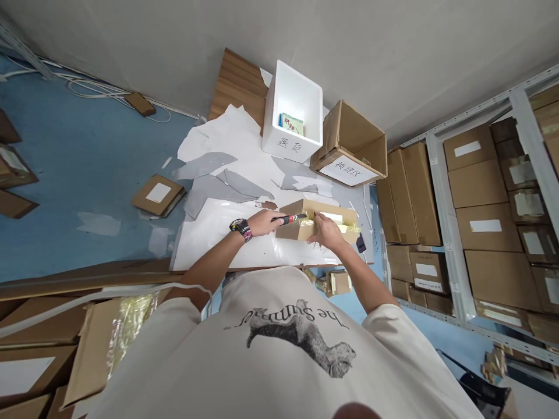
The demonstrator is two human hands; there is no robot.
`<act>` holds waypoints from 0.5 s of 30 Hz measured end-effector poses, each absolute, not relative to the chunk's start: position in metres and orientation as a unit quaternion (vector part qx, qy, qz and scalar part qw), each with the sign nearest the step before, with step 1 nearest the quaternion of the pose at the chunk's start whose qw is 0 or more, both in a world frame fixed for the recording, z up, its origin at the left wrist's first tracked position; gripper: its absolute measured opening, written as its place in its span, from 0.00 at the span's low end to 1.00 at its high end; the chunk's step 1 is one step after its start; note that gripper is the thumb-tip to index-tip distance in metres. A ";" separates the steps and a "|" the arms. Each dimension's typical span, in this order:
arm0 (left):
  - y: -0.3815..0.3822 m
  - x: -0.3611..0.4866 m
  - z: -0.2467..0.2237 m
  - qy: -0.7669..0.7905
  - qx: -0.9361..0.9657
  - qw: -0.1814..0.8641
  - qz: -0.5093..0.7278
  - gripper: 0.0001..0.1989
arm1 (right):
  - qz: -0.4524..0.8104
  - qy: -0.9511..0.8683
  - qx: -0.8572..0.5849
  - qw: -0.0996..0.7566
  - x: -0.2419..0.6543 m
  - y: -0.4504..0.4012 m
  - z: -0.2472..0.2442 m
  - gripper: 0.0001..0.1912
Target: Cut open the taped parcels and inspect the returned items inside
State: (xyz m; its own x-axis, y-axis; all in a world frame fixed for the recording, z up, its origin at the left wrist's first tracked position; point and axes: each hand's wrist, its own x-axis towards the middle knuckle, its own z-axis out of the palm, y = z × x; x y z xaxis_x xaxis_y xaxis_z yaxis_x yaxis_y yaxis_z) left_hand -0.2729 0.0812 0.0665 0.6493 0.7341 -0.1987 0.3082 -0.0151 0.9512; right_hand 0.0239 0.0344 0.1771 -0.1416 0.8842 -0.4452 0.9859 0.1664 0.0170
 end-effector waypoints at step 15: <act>0.085 -0.274 0.086 0.358 0.651 0.661 0.104 0.26 | -0.224 0.714 0.646 0.152 0.029 0.046 0.187 0.30</act>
